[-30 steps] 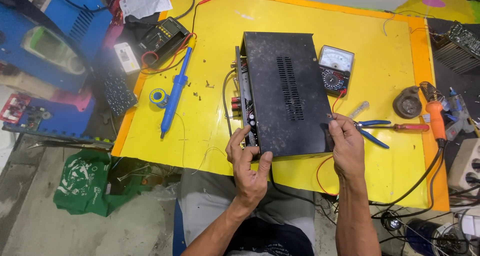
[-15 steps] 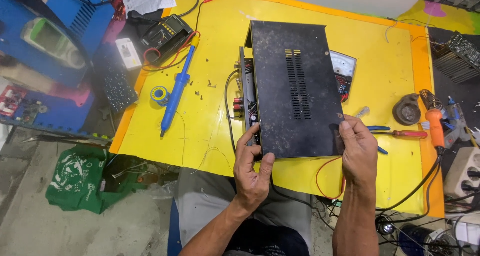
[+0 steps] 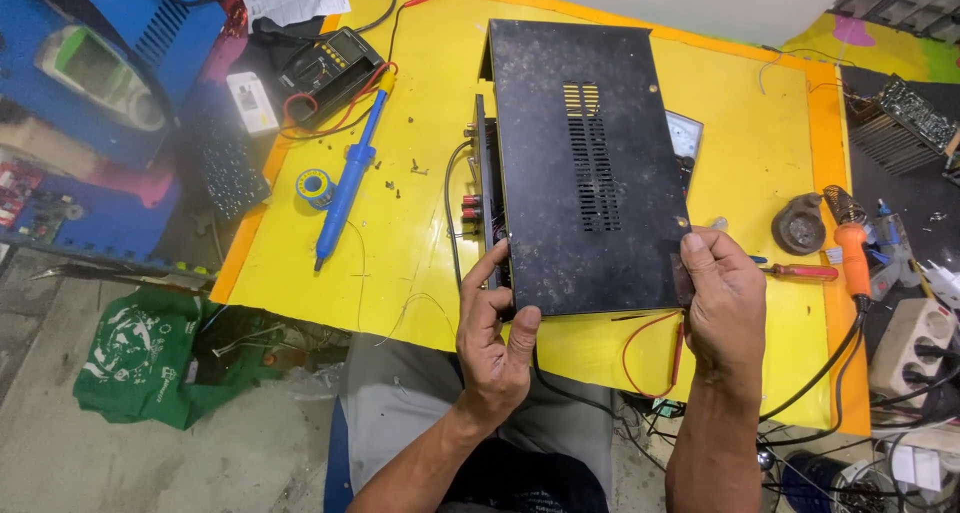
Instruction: The person positions a black metal electronics enclosure on a yellow workbench, then uses a red-handled screwdriver to tighten screws on the enclosure's side. A multimeter and other tools are visible on the bench.
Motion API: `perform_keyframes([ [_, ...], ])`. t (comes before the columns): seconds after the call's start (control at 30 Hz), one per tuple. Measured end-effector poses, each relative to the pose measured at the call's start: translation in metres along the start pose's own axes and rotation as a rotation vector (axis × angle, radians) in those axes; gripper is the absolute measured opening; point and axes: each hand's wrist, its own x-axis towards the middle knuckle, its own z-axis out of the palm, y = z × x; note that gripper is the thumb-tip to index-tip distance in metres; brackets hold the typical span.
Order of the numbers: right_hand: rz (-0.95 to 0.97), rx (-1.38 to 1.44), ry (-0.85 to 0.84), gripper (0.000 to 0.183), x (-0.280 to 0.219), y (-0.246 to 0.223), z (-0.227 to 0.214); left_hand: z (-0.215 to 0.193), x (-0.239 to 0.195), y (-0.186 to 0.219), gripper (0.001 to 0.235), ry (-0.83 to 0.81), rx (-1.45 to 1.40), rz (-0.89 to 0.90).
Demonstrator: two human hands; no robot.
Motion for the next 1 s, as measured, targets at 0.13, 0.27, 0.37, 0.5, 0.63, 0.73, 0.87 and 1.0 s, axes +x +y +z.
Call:
perform_keyframes([
  [0.13, 0.040, 0.006, 0.008, 0.021, 0.005, 0.004, 0.004, -0.003, 0.000, 0.002, 0.031, 0.000, 0.023, -0.067],
  [0.27, -0.011, 0.041, -0.025, 0.020, 0.022, 0.043, -0.011, -0.003, 0.004, -0.003, 0.027, 0.020, -0.054, -0.095],
  [0.37, -0.044, 0.065, -0.065, 0.022, 0.032, 0.065, -0.020, -0.004, 0.004, -0.009, 0.022, 0.029, -0.121, -0.102],
  [0.5, -0.038, 0.069, -0.048, 0.021, 0.028, 0.065, -0.015, -0.004, 0.002, -0.013, 0.021, 0.027, -0.125, -0.118],
  [0.63, -0.025, 0.099, -0.035, 0.023, 0.031, 0.085, -0.018, -0.006, 0.000, -0.011, 0.023, 0.018, -0.112, -0.129],
  [0.73, -0.002, 0.159, -0.017, 0.017, 0.027, 0.088, -0.014, -0.007, -0.002, -0.014, 0.023, 0.013, -0.099, -0.140],
  [0.87, -0.001, 0.227, -0.020, 0.015, 0.014, 0.081, -0.011, -0.008, -0.009, -0.020, 0.024, -0.009, -0.075, -0.161],
  [1.0, -0.032, 0.227, -0.012, 0.014, -0.003, 0.050, 0.007, -0.008, -0.024, -0.040, 0.026, 0.005, -0.052, -0.193],
])
